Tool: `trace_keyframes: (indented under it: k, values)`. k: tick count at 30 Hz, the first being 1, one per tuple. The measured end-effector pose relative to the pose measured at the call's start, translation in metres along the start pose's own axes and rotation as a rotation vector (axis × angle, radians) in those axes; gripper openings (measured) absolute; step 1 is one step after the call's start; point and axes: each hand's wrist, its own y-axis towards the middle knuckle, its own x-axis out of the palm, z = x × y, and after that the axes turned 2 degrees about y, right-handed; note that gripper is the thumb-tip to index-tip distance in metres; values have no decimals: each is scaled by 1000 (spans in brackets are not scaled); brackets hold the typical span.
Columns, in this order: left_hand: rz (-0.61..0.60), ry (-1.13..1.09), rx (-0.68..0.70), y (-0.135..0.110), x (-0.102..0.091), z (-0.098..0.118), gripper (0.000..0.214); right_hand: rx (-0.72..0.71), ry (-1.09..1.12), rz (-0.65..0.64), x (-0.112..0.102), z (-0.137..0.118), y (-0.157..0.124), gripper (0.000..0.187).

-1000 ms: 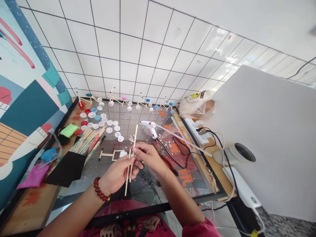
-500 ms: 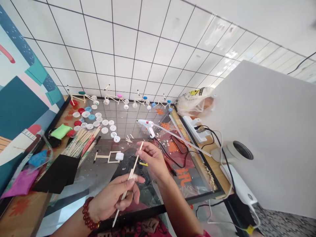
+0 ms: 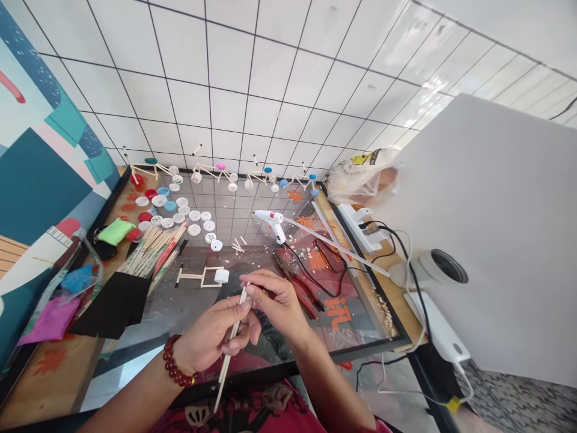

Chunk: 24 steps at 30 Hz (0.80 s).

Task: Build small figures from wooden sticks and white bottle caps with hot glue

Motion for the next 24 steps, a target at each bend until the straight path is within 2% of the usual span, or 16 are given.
trace_keyframes:
  k: [4, 8, 11, 14, 16, 19, 22, 24]
  values:
    - [26, 17, 18, 3, 2, -4, 36, -7, -8, 6, 4, 3, 1, 24]
    - [58, 23, 35, 5, 3, -5, 37, 108, 100, 30, 10, 11, 1, 30]
    - [126, -50, 162, 9, 2, 0, 30, 116, 238, 140, 10, 25, 0, 41]
    - [185, -177, 329, 14, 0, 14, 30, 78, 244, 217, 7, 40, -3, 42]
    - [216, -223, 381, 15, -3, 23, 32, 103, 244, 169, 5, 45, -6, 40]
    - [272, -212, 458, 15, -8, 32, 33, 169, 271, -17, 8, 44, -13, 45]
    - [320, -195, 536, 14, -10, 31, 35, 222, 210, -233, 14, 38, -21, 41]
    - [336, -209, 549, 14, -10, 27, 37, 224, 126, -291, 18, 35, -25, 35]
